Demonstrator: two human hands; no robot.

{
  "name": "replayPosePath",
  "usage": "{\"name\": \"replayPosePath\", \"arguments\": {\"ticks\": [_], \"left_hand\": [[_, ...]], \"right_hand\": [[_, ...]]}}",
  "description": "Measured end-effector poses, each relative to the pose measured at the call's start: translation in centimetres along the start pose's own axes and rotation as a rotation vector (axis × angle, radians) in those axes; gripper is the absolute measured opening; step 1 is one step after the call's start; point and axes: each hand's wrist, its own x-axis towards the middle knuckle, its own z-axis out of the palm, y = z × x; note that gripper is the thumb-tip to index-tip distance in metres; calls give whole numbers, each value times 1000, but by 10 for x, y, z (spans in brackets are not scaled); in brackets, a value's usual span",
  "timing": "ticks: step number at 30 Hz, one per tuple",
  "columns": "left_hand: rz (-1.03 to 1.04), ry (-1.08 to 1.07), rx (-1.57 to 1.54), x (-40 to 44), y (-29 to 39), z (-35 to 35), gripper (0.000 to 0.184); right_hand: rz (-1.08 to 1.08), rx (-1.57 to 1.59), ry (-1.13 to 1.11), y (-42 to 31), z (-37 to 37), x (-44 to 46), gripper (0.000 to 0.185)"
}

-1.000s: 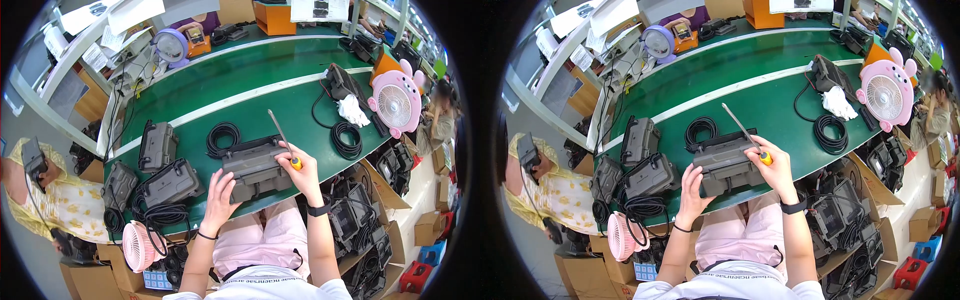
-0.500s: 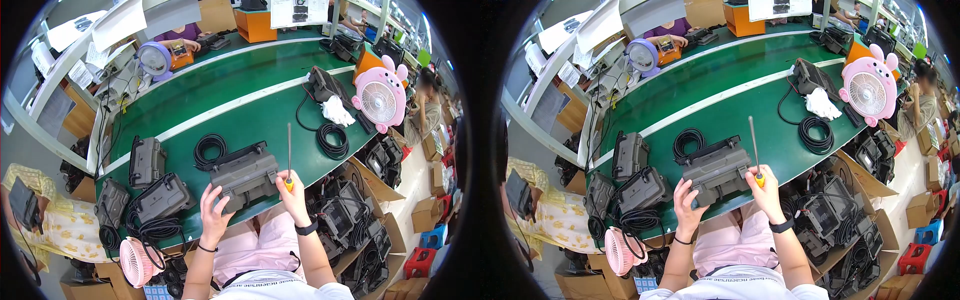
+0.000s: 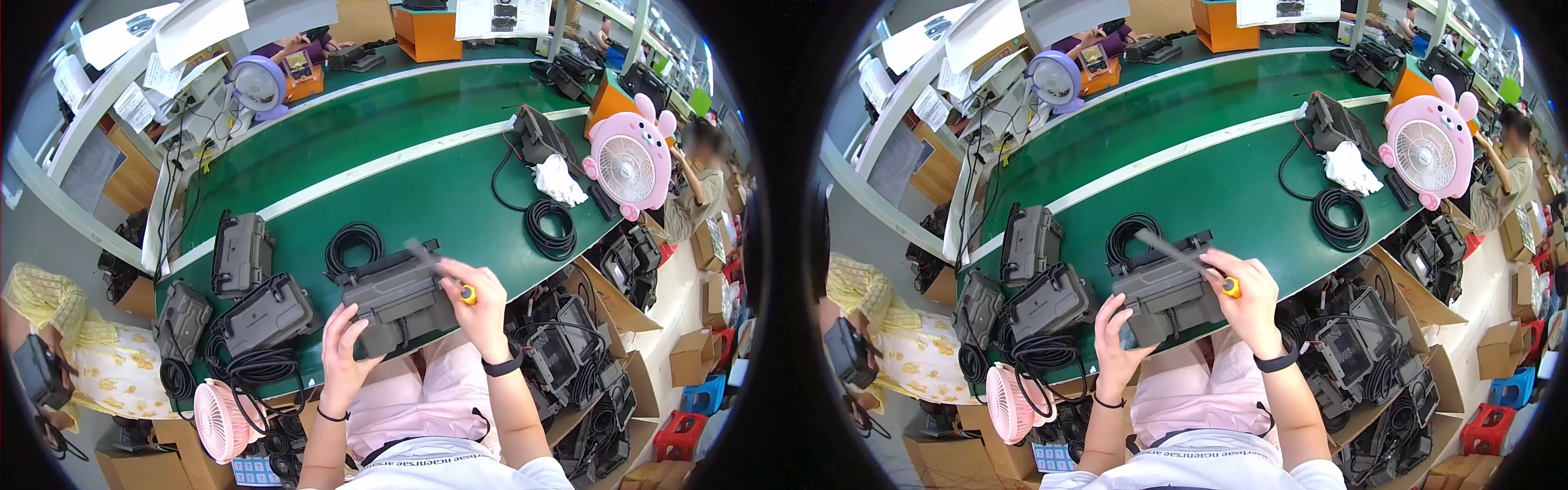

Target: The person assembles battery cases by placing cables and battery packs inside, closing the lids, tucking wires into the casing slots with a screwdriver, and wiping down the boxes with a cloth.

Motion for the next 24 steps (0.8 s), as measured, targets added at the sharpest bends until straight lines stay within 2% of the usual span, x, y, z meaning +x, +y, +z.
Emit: {"name": "replayPosePath", "arguments": {"ticks": [2,5,8,11,13,16,19,22,24], "left_hand": [[-28,5,-11,2,-2,0,85],[-76,26,-69,2,-7,5,87],[-99,25,-70,8,-7,4,90],[-125,13,-75,15,-5,2,92],[-128,-2,-76,18,-7,1,92],[-72,-48,-14,25,-5,-5,99],[-39,-144,205,37,10,-14,105],[118,-178,282,43,9,-12,108],[130,-192,232,41,3,-9,108]], "right_hand": [[-171,-148,68,-2,4,3,22],[-127,-23,87,10,12,-4,27],[-271,-125,131,16,16,-6,33],[-240,-357,46,0,8,-10,40],[-268,-385,20,-6,4,-8,44],[-323,-414,23,-9,5,-5,46],[-373,-460,53,-10,7,-1,45],[-357,-531,30,-16,7,-2,44],[-336,-554,2,-18,6,-2,45]]}}
